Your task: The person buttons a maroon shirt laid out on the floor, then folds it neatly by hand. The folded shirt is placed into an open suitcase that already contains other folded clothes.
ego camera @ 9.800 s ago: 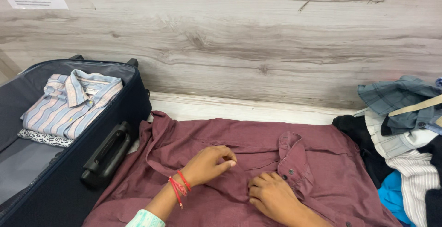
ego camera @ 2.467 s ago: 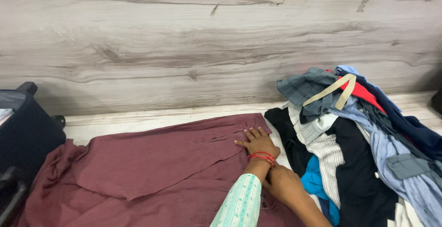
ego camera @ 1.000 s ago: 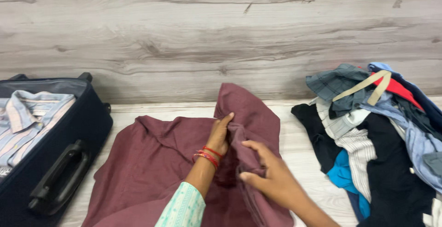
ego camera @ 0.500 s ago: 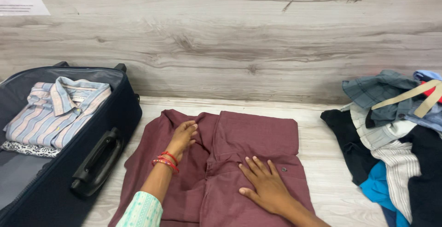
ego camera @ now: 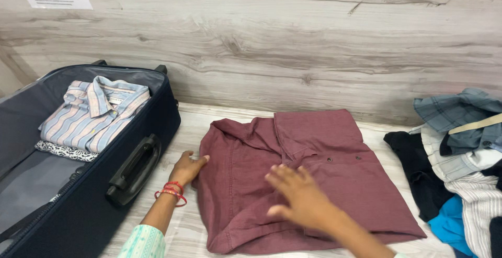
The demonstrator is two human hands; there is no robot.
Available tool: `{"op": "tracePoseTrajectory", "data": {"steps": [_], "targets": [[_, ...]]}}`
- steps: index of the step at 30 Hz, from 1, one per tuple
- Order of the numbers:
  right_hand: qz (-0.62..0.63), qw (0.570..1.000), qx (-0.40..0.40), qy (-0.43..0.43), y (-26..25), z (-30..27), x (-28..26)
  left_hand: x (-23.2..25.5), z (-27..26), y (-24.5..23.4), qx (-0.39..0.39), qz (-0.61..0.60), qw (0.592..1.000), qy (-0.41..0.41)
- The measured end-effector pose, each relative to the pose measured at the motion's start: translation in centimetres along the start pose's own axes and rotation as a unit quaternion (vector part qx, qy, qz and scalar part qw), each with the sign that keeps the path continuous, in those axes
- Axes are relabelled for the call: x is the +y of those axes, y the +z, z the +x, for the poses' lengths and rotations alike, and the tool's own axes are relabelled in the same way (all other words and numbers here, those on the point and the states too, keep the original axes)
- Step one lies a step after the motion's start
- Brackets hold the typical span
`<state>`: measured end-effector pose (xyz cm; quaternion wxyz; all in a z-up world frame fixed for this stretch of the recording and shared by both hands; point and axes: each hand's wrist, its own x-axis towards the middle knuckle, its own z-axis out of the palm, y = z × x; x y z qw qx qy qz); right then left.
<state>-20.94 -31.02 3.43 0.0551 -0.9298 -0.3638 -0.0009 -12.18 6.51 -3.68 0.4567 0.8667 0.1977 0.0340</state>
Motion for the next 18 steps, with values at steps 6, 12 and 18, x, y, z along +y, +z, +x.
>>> {"op": "tracePoseTrajectory", "data": {"steps": [6,12,18], "targets": [[0.100,0.985,0.028,-0.135,9.2,1.9,-9.8,0.4,0.7,-0.5,-0.070,0.055,0.995,-0.034],[0.287,0.947,0.093,-0.105,11.1,1.6,-9.1,3.1,-0.5,-1.9,-0.103,-0.166,0.981,-0.012],[0.636,0.700,0.250,0.209,7.7,-2.1,-1.3,17.4,0.0,-0.4,-0.128,-0.201,0.963,0.122]]}}
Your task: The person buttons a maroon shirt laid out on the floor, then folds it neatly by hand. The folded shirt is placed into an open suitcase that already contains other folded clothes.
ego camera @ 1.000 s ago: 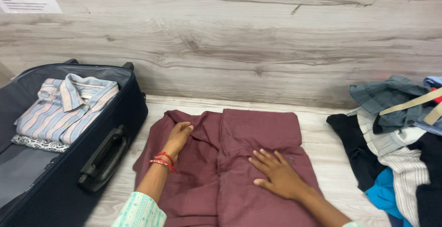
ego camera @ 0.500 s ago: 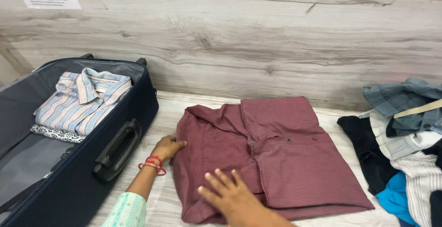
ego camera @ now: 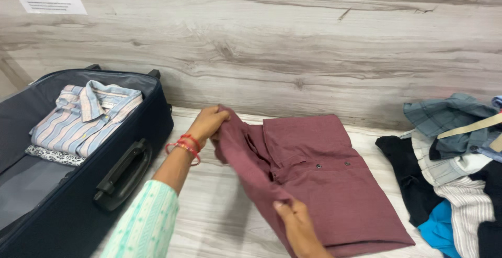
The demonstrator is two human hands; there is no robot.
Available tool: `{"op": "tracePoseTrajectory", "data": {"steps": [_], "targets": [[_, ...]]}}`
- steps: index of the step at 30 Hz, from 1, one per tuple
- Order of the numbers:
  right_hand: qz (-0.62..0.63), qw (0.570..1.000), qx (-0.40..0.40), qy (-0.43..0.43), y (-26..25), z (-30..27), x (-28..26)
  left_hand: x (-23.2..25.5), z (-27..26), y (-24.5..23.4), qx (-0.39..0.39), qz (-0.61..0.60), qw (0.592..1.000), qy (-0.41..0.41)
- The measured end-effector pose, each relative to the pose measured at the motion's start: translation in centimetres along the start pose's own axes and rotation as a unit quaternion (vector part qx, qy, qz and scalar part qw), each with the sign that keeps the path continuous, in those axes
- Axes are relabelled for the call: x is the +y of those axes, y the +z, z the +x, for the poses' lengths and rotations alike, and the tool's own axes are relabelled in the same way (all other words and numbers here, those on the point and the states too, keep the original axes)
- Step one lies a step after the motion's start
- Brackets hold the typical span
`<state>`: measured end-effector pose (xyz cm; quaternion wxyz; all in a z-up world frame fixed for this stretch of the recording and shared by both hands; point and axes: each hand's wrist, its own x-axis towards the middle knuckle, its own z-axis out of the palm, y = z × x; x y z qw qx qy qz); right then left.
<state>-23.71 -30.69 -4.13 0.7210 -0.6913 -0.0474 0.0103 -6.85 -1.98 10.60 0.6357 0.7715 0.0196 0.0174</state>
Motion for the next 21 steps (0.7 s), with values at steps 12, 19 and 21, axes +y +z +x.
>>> {"op": "tracePoseTrajectory", "data": {"steps": [12,19,21], "targets": [[0.101,0.950,0.296,0.000,-29.7,-0.7,5.3,0.6,5.5,31.6,-0.229,0.118,0.903,0.344],[-0.372,0.879,0.207,-0.213,-24.6,-0.2,6.5,-6.2,-1.3,24.3,-0.175,0.620,0.739,0.196],[-0.405,0.871,0.204,-0.189,-24.2,2.1,4.4,-5.1,-2.6,23.6,-0.130,0.661,0.728,0.129]]}}
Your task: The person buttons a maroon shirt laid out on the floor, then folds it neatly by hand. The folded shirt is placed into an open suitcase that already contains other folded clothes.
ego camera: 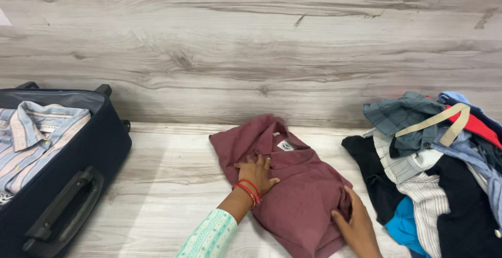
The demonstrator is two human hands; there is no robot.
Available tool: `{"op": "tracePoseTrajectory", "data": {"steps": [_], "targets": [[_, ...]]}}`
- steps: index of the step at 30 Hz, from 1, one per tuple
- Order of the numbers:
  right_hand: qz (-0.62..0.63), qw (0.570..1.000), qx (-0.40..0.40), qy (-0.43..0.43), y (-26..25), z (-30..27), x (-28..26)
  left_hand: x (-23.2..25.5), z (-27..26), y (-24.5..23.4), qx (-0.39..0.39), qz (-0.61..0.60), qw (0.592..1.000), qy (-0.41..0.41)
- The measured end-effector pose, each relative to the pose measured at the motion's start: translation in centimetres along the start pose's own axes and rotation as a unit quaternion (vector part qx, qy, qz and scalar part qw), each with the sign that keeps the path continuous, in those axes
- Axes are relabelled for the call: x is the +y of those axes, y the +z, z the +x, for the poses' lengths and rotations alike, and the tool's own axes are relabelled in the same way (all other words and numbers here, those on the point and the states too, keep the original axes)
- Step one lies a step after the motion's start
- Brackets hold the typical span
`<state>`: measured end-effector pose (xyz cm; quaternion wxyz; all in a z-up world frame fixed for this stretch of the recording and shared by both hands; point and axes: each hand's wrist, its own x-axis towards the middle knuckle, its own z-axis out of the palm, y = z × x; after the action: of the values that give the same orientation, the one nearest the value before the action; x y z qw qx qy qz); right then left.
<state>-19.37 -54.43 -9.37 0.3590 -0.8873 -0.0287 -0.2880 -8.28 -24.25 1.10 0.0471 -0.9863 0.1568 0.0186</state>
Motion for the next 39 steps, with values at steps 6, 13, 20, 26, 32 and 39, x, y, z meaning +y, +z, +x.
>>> {"op": "tracePoseTrajectory", "data": {"steps": [6,13,20,26,32,39], "targets": [[-0.045,0.998,0.012,0.052,-1.8,8.2,0.3,-2.3,-7.0,-3.9,-0.142,-0.052,0.986,0.075],[-0.249,0.919,-0.178,0.249,-4.5,9.4,-11.0,-13.9,-9.2,-1.4,0.182,-0.158,0.965,-0.104],[-0.047,0.978,-0.090,0.182,-3.1,8.0,-3.8,-14.0,-7.7,-2.3,0.082,-0.269,0.944,-0.170],[-0.090,0.961,-0.066,0.254,-4.7,6.2,-0.5,-11.5,-4.0,-4.2,0.256,-0.345,0.895,-0.121],[-0.260,0.918,-0.148,0.261,-7.2,4.6,-3.6,-13.0,-1.7,4.8,0.217,-0.240,0.935,-0.147],[-0.189,0.910,-0.254,0.270,-3.8,5.3,0.3,-17.5,-9.3,4.3,-0.081,-0.393,0.899,-0.174]]}}
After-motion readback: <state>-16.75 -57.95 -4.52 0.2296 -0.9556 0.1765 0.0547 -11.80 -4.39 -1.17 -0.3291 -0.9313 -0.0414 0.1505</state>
